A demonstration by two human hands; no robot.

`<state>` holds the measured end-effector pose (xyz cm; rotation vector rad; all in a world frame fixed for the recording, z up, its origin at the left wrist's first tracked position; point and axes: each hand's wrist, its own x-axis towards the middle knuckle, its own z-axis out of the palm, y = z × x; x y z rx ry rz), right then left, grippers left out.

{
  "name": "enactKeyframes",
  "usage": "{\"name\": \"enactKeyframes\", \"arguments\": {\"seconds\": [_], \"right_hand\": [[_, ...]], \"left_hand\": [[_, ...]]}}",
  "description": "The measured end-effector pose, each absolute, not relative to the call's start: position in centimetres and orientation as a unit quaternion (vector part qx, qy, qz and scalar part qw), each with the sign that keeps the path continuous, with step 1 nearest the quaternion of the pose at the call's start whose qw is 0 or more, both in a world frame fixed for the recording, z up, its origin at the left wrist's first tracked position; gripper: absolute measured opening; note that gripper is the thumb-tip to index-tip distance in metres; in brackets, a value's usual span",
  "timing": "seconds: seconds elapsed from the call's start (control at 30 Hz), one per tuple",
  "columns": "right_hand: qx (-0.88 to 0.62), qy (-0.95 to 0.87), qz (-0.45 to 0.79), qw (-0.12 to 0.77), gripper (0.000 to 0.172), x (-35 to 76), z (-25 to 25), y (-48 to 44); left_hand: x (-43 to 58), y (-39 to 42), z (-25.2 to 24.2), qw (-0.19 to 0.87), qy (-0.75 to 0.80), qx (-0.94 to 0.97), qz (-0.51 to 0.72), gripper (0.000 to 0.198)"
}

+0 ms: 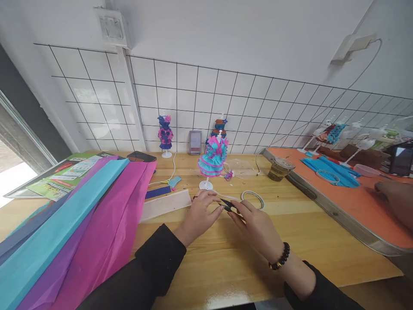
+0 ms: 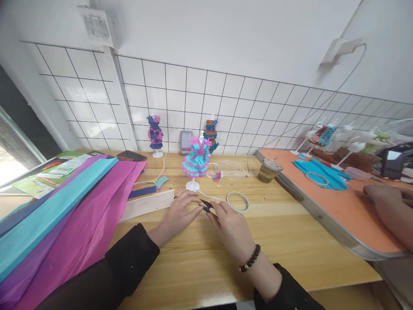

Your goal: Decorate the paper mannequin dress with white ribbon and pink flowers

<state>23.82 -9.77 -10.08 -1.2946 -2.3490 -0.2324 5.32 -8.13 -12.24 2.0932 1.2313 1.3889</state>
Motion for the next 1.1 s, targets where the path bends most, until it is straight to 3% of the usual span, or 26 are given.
{"name": "enactKeyframes", "arguments": {"seconds": [0.37, 0.7, 0.93, 1.1], "right_hand": [[-0.476, -0.847, -0.028, 0.236, 0.026, 23.6, -10.7, -9.8], [-0.488, -0.86, 0.012, 0.149, 0.025, 25.4, -13.4, -8.7], [-0.422, -0.888, -0.07, 0.168, 0.026, 25.8, -13.8, -7.3], [-0.366, -0.888, -0.066, 0.271, 0.026, 23.9, -13.0, -6.1]], "left_hand": [[5.0, -7.6, -12.4, 0.272, 0.453, 0.671, 0.52, 0.017], [4.7, -6.7, -13.2, 0.371, 0.496, 0.58, 0.529, 0.025], [4.9, -6.7, -13.2, 0.401, 0.484, 0.562, 0.538, 0.026], [5.1, -6.7, -13.6, 0.401, 0.473, 0.573, 0.537, 0.028]]}}
